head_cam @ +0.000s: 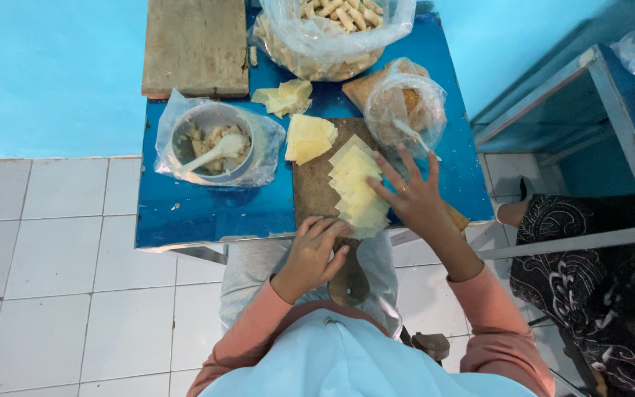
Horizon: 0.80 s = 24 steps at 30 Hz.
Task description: The person folds thin yellow wrapper slices by hand on a wooden board, then uses a spoon to scoop filling from a plastic container onto the folded pieces, stacking the filled rolls on the board. They repeat the fold-and-fill cycle for several wrappers, occasionally repositioning the stack.
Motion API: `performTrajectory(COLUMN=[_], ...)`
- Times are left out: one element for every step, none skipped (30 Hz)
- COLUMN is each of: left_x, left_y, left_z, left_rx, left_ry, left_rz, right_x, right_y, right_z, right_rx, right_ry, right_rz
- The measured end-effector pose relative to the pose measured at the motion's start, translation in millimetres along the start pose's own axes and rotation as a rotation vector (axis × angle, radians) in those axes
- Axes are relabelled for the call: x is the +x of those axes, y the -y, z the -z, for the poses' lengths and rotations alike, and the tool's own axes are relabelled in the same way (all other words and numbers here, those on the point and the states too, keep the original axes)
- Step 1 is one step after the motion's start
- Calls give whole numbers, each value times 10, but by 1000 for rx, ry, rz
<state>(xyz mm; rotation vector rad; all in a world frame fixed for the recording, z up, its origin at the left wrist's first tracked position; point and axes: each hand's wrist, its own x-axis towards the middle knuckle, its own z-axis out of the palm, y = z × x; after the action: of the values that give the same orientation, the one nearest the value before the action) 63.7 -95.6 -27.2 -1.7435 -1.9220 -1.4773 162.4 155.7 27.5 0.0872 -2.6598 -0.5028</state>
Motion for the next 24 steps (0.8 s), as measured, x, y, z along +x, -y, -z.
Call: performTrajectory(left_x=[0,1,5,5,7,6,8,12,13,12,14,16,16,14,18,20,17,13,17,22,24,23,27,32], left_y=[1,4,3,1,-1,-4,-9,-9,-11,-11,-15,-15,-14,-13,-12,-11,-16,-20,-23,-24,-27,-29,-34,-36], left_z=[1,5,5,7,9,14,14,16,20,25,24,24,24,26,21,18,17,20,18,21,26,37,38,39], left_rx=[-3,-5,0,4,10,7,5,4,2,-2,-5,-5,-6,-7,1,9,16,12,9,8,1,-4,-11,-10], left_ry=[-2,-3,-2,0,2,1,-1,-4,-2,0,1,3,3,4,2,0,0,1,1,1,3,4,5,4], left_rz=[-1,-3,-5,-6,-8,-9,-9,-10,-11,-11,-11,-10,-9,-8,-11,-13,-15,-11,-9,-7,-8,-9,-8,-10], right_x=[9,29,51,72,96,122,150,189,225,247,255,263,264,253,234,219,208,206,206,208,215,234,249,264], right_y=[-17,-20,-22,-17,-9,8,23,46,73,90,98,110,120,129,128,129,126,118,105,98,92,91,88,94], right_z=[0,-4,-6,-2,4,11,15,11,5,7,12,11,9,10,14,15,14,13,17,26,39,52,69,89], right_rx=[7,65,122,179,304,431,558,598,638,677,669,660,651,581,511,440,377,314,249,260,272,284,290,297], right_ry=[-27,-30,-32,-33,-45,-57,-69,-61,-53,-43,-41,-39,-37,-9,19,48,43,36,28,2,-23,-50,-48,-45], right_rz=[-6,-61,-117,-173,-183,-193,-201,-193,-185,-177,-183,-189,-194,-202,-210,-218,-203,-189,-174,-179,-183,-186,-177,-167])
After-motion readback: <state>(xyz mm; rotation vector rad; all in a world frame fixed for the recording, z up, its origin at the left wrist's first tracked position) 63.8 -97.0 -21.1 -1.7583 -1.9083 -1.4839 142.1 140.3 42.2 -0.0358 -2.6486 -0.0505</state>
